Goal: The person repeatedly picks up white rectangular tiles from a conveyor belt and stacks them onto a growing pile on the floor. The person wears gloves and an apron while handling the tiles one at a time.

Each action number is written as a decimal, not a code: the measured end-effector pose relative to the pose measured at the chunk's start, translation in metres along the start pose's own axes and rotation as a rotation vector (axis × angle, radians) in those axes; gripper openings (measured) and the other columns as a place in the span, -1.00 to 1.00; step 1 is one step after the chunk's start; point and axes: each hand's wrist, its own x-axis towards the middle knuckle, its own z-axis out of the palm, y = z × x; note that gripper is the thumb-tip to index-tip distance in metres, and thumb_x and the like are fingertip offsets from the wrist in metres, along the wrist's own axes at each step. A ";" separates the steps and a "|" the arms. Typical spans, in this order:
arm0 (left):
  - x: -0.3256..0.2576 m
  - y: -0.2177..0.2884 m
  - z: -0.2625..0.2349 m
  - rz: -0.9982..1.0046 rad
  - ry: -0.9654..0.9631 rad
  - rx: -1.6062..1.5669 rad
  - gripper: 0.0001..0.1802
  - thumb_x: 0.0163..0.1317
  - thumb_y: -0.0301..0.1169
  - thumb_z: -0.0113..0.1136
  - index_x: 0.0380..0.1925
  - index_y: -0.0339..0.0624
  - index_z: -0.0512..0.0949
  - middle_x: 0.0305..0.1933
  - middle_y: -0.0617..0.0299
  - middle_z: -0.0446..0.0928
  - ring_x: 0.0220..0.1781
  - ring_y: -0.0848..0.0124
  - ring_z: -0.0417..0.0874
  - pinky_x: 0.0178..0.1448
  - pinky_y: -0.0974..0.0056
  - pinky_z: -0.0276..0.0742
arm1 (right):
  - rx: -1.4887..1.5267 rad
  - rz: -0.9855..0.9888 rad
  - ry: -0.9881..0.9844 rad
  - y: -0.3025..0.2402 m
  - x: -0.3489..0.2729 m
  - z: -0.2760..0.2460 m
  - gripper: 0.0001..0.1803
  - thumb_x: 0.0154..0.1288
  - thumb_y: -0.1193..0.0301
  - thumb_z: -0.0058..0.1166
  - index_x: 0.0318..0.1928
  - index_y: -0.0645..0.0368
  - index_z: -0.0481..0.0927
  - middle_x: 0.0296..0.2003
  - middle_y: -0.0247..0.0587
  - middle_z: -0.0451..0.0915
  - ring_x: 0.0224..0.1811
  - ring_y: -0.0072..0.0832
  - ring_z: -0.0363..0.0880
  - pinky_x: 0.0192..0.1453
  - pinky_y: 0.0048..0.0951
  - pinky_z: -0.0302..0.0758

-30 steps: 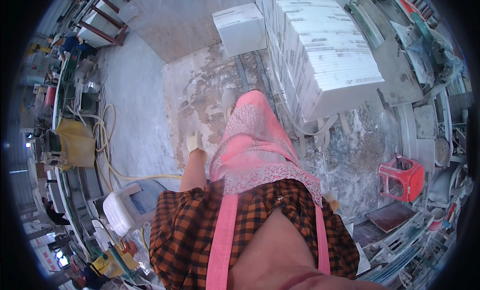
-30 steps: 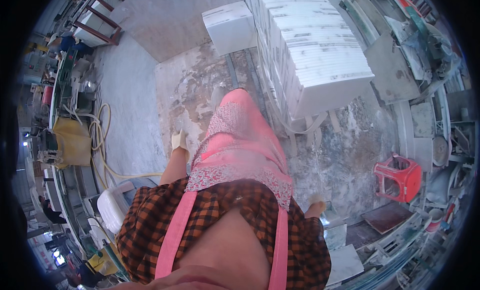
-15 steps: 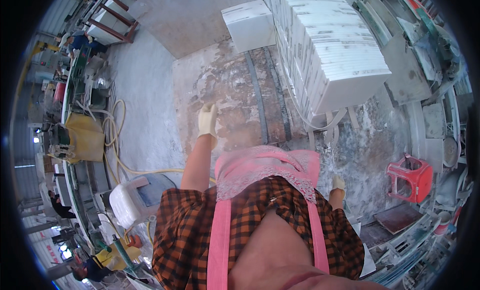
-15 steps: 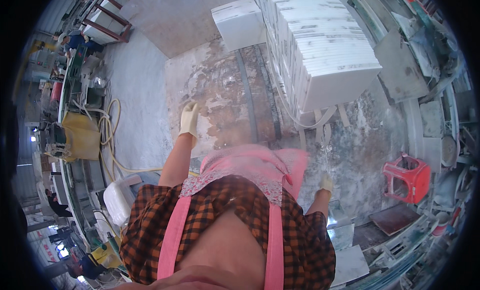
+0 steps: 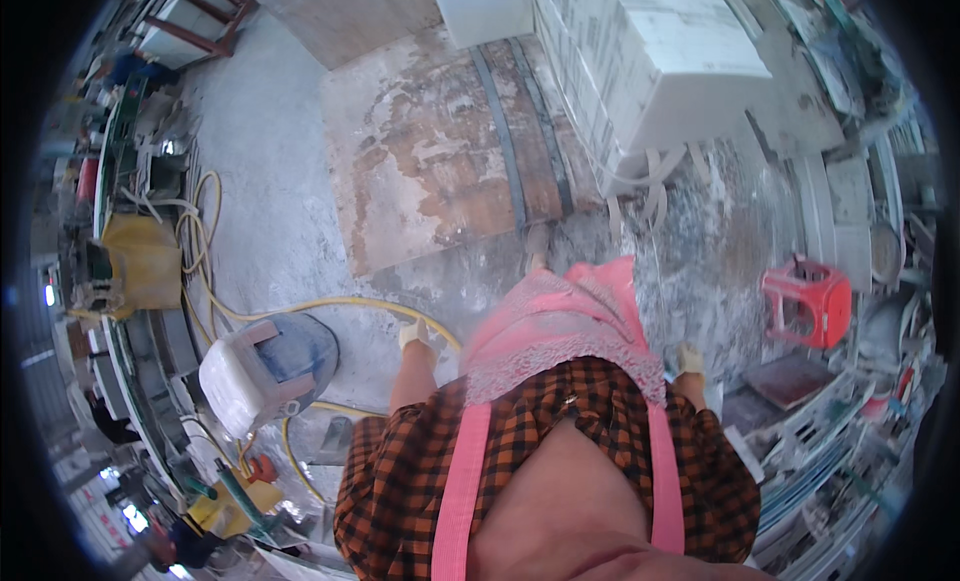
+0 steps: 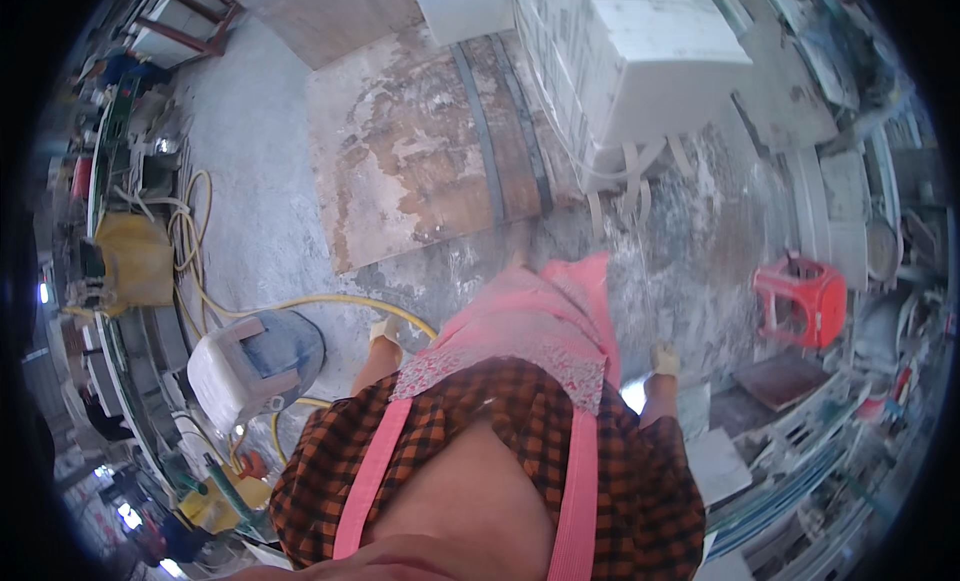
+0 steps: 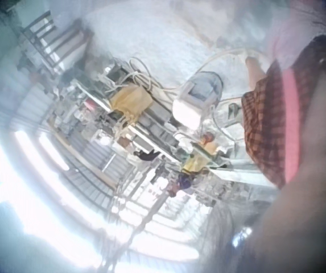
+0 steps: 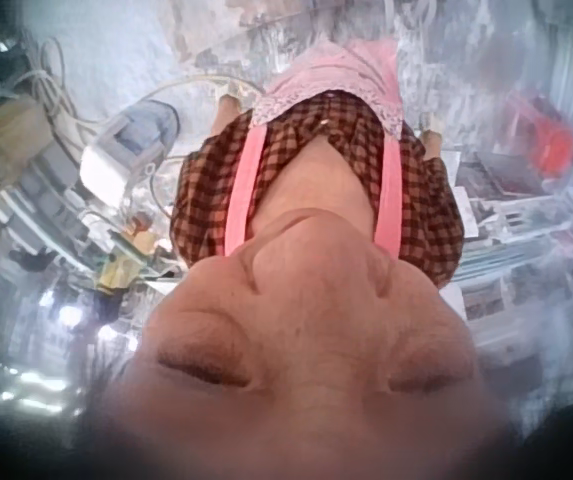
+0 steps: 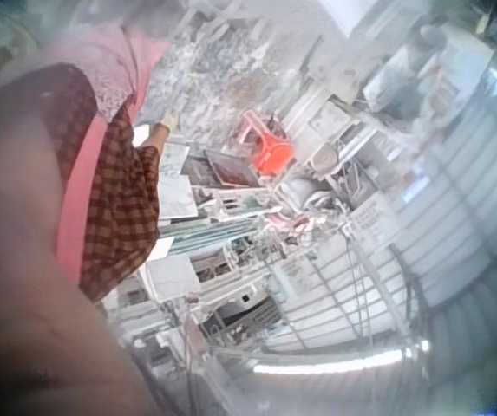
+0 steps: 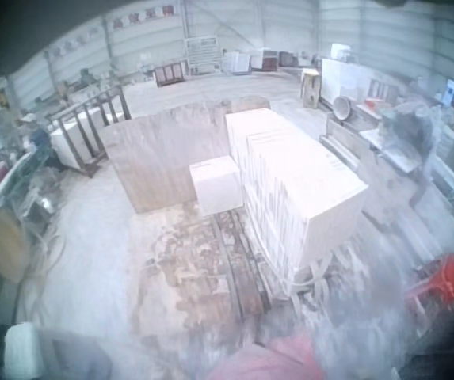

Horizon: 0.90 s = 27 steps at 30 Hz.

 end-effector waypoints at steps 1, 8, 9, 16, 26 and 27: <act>-0.016 -0.014 -0.009 0.016 -0.014 -0.039 -0.62 0.34 -0.15 0.04 -0.11 -0.27 0.53 -0.29 0.09 0.55 -0.36 0.14 0.62 -0.42 -0.02 0.51 | -0.202 0.036 -0.026 0.012 -0.021 0.001 -0.68 0.22 0.24 -0.10 -0.27 0.17 0.65 -0.30 0.07 0.63 -0.22 -0.02 0.57 -0.12 -0.12 0.45; -0.011 -0.004 0.011 0.181 -0.047 0.216 -0.70 0.21 -0.23 0.14 -0.22 -0.24 0.54 -0.38 0.18 0.49 -0.37 0.28 0.53 -0.36 0.10 0.44 | 0.083 0.139 0.133 -0.027 -0.013 -0.051 -0.55 0.27 0.17 -0.13 -0.05 0.24 0.61 -0.12 0.21 0.61 -0.04 0.07 0.58 0.01 -0.14 0.46; -0.003 0.004 0.020 0.188 -0.022 0.267 -0.70 0.17 -0.23 0.16 -0.25 -0.24 0.54 -0.40 0.18 0.48 -0.37 0.30 0.51 -0.34 0.12 0.43 | 0.137 0.107 0.163 -0.042 -0.009 -0.060 -0.55 0.28 0.17 -0.13 -0.05 0.24 0.61 -0.10 0.21 0.61 -0.01 0.06 0.57 0.03 -0.15 0.46; -0.001 0.074 0.127 0.603 -0.193 0.391 -0.64 0.15 -0.15 0.13 -0.30 -0.26 0.57 -0.42 0.15 0.56 -0.40 0.30 0.52 -0.26 0.19 0.43 | 0.255 -0.088 0.372 -0.064 0.005 -0.084 -0.54 0.35 0.13 -0.10 -0.04 0.26 0.62 -0.01 0.18 0.58 0.09 -0.01 0.53 0.14 -0.20 0.43; -0.025 0.033 0.290 0.670 -0.104 0.840 -0.48 0.09 -0.03 0.12 -0.16 -0.27 0.61 -0.12 -0.15 0.63 0.01 -0.01 0.64 0.06 0.09 0.52 | 0.240 0.297 0.146 0.128 -0.077 -0.050 -0.55 0.36 0.17 -0.14 0.03 0.27 0.53 -0.06 0.12 0.57 0.03 0.00 0.49 0.12 -0.12 0.40; -0.029 0.025 0.310 0.622 -0.151 0.841 -0.47 0.09 -0.03 0.12 -0.13 -0.26 0.61 -0.09 -0.16 0.63 0.04 -0.01 0.63 0.09 0.09 0.51 | 0.299 0.390 0.162 0.143 -0.081 -0.049 -0.54 0.35 0.17 -0.13 0.03 0.28 0.53 -0.05 0.11 0.57 0.04 -0.03 0.50 0.13 -0.14 0.40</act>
